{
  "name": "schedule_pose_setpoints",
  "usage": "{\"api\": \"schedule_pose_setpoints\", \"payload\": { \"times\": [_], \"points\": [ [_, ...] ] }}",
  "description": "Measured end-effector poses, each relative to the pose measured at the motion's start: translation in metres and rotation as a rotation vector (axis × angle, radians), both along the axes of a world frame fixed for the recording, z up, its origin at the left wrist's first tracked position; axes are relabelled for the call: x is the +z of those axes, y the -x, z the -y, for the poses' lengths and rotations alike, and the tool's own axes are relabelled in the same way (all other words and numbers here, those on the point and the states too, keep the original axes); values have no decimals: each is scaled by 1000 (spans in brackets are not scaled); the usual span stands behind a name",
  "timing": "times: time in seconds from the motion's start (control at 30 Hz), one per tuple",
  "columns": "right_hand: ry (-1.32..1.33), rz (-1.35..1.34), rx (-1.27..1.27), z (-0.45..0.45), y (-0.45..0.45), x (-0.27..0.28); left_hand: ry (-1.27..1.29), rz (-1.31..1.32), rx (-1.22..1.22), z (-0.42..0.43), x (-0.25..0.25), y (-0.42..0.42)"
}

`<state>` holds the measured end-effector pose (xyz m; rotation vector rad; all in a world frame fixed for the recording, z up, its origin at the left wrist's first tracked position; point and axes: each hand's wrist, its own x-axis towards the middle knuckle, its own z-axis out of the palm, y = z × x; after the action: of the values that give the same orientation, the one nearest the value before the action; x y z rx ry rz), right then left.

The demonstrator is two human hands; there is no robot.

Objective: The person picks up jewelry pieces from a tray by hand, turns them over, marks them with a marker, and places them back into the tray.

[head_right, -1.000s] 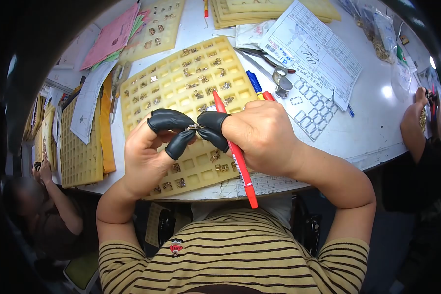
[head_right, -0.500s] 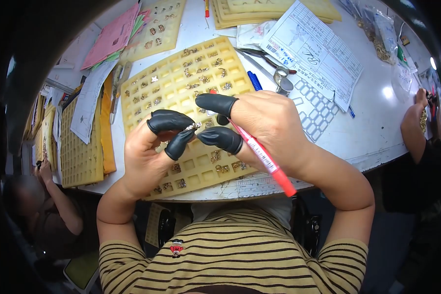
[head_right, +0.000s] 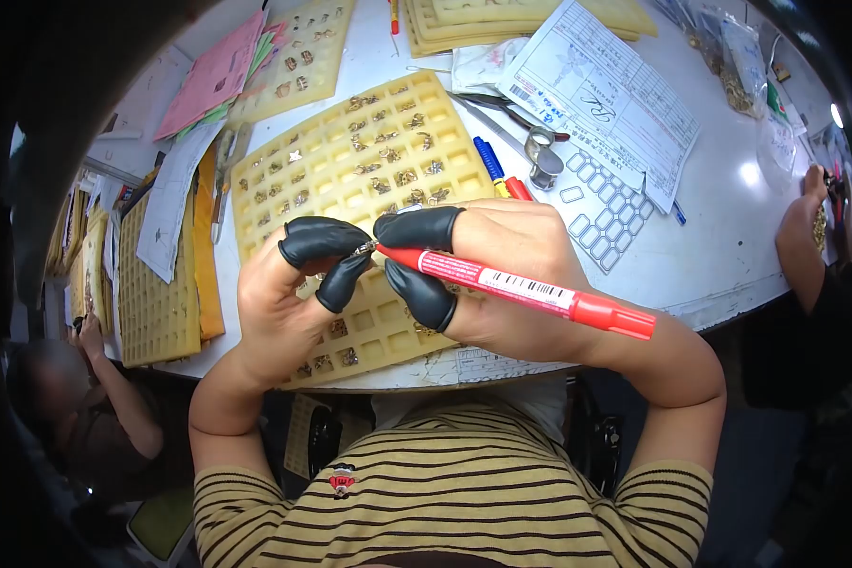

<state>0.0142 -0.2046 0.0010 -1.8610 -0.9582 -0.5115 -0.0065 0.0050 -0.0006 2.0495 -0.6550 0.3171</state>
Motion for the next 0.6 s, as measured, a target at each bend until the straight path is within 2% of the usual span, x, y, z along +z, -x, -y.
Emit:
{"api": "schedule_pose_setpoints", "payload": {
  "times": [0.6],
  "points": [
    [29,84,47,1,-3,0,-64,66,-19,1,2,-1]
  ]
}}
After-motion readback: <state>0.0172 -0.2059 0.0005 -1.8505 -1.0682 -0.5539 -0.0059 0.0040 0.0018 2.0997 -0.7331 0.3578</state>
